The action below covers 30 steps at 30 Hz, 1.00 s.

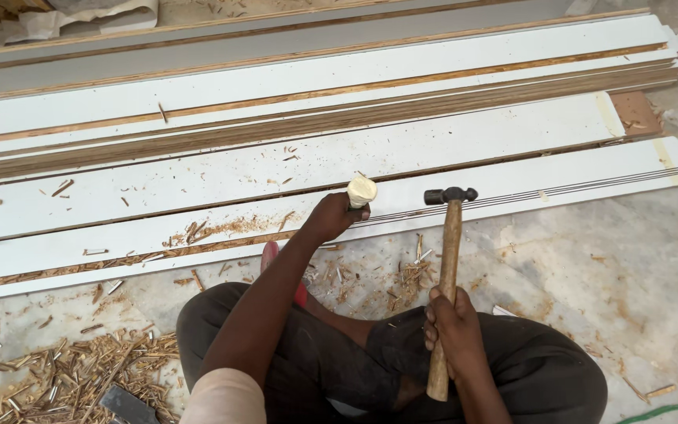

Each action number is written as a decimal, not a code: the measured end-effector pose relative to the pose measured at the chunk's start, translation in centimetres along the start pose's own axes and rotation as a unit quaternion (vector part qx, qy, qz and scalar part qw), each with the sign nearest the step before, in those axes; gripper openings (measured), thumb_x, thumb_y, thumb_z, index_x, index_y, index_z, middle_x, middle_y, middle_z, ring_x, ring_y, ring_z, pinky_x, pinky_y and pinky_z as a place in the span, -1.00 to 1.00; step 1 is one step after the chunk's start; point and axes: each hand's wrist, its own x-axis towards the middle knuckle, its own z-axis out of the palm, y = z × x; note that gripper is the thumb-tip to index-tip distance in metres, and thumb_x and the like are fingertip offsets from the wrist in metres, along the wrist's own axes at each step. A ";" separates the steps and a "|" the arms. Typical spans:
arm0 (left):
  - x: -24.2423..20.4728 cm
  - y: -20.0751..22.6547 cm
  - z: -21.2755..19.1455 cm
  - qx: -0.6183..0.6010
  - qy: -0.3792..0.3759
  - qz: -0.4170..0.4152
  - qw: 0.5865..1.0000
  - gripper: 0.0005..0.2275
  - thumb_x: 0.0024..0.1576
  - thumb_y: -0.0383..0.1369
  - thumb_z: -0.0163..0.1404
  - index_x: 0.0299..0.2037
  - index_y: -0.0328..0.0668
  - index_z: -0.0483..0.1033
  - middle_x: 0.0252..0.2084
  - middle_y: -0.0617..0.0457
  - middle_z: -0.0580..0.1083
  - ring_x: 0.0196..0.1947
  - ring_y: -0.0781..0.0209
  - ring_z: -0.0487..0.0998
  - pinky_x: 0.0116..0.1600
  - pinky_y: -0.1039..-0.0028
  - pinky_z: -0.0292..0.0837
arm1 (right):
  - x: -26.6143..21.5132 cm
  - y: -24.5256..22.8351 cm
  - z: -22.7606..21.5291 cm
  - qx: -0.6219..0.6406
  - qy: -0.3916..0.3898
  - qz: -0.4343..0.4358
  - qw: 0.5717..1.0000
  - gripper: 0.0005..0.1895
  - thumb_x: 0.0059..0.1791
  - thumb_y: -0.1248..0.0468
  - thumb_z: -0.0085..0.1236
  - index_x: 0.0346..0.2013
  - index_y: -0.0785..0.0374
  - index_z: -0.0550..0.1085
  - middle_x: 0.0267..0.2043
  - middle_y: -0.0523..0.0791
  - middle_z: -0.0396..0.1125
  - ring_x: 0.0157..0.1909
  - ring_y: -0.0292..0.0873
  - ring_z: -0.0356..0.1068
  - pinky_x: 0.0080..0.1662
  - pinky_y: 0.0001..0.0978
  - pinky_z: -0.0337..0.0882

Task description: The person sits on the floor and uses a hammer to repeatedly strike a roll of white tape placed on a long white board. The person holds the tape roll with one hand and hammers it with the other, creating indentations along the board.

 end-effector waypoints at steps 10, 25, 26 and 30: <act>-0.3 -0.7 -0.3 0.024 0.005 0.012 1.000 -0.78 0.12 -0.14 0.16 -0.25 -0.09 0.62 -0.34 -0.01 0.61 -0.29 0.06 0.62 -0.09 0.27 0.47 | -1.8 -1.2 0.6 -0.061 -0.014 -0.059 0.996 -0.80 0.06 0.20 -0.02 -0.14 0.27 0.31 -0.51 -0.14 0.16 -0.65 -0.29 0.13 -0.60 -0.38 0.20; 0.9 0.0 0.8 0.109 -0.017 0.013 0.994 -0.76 0.14 -0.10 0.14 -0.23 -0.07 0.62 -0.30 -0.03 0.61 -0.23 -0.01 0.63 -0.07 0.19 0.47 | -3.6 -4.3 -0.5 -0.135 0.031 -0.314 0.939 -0.79 0.15 0.25 -0.08 0.02 0.28 0.27 -0.49 -0.19 0.23 -0.59 -0.38 0.19 -0.53 -0.49 0.28; 1.2 0.0 1.0 0.127 -0.024 0.011 0.991 -0.76 0.14 -0.10 0.14 -0.21 -0.06 0.62 -0.29 -0.03 0.61 -0.22 -0.01 0.64 -0.06 0.19 0.47 | -3.0 -3.3 0.1 -0.173 0.038 -0.277 0.944 -0.77 0.12 0.24 -0.08 0.02 0.27 0.26 -0.54 -0.17 0.24 -0.62 -0.36 0.22 -0.55 -0.47 0.29; 2.0 0.2 2.1 0.167 -0.042 0.000 0.985 -0.71 0.07 -0.09 0.21 -0.15 -0.06 0.58 -0.27 -0.03 0.61 -0.18 -0.05 0.62 -0.06 0.14 0.47 | -1.0 -0.9 1.8 -0.220 -0.009 -0.089 0.971 -0.75 0.07 0.20 -0.01 -0.04 0.26 0.28 -0.61 -0.12 0.19 -0.69 -0.27 0.18 -0.61 -0.37 0.24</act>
